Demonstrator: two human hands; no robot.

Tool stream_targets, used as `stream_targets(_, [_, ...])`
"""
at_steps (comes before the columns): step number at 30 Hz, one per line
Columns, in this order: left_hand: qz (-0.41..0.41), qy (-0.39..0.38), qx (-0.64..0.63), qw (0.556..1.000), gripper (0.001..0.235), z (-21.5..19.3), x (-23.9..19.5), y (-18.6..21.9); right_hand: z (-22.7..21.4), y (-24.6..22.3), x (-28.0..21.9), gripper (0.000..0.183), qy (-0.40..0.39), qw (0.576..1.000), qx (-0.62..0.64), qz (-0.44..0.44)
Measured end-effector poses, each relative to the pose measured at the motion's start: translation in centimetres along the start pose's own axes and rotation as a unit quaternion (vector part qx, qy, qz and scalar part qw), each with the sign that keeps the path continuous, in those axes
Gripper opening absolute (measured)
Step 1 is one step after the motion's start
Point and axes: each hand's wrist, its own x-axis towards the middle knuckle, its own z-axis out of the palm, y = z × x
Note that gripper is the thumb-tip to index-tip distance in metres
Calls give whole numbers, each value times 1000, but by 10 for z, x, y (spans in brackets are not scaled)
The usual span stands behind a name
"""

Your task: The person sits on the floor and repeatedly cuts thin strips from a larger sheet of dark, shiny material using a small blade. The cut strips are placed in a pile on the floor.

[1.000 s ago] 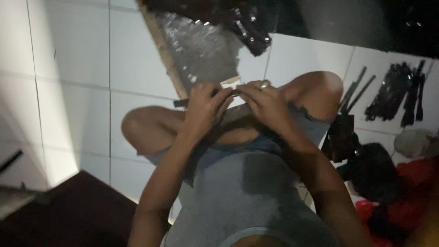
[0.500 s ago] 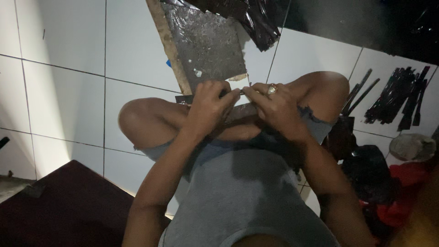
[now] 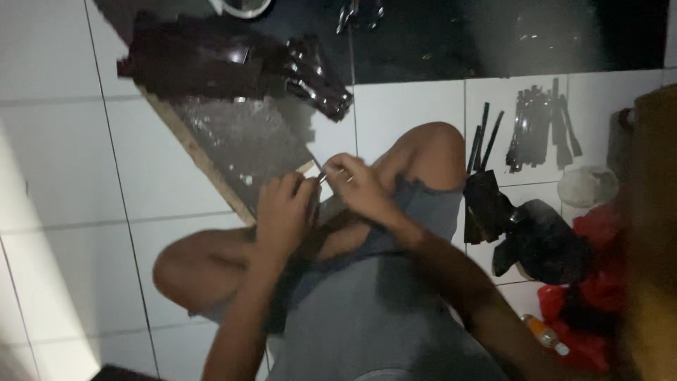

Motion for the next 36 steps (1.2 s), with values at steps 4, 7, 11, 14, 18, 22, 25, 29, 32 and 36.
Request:
stream_targets(4, [-27,52,-6,998,19,16,2,7,28,18,6,22,67,998,4,21])
stream_targets(7, [-41,33,-40,998,17,18,-6,4,26,29,5,23,44,999,-1,14])
stream_targets(11, [-31,36,-108,993,17,6,-8,-8,23,31,12,23,20,997,19,74])
stream_targets(14, [-47,34,-129,990,25,-3,-16,-8,22,31,11,24,7,999,22,43])
stream_targets(18, [-81,21,-153,985,17,-8,-22,-6,15,35,10,25,-38,994,-8,101])
stream_targets(22, [-58,27,-139,988,15,-8,-11,-9,12,31,14,26,-25,990,55,127])
stream_targets(25, [-61,12,-132,989,17,-9,-9,-8,14,30,16,29,-21,981,112,155])
stream_targets(29, [-67,6,-129,989,17,-8,-7,-7,13,36,21,30,-12,985,77,152])
stream_targets(32, [-63,-6,-130,989,17,-6,-3,-10,11,40,26,28,-17,988,37,152])
stream_targets(36, [-50,-6,-133,990,19,-6,-4,-11,12,39,30,27,-11,956,148,254])
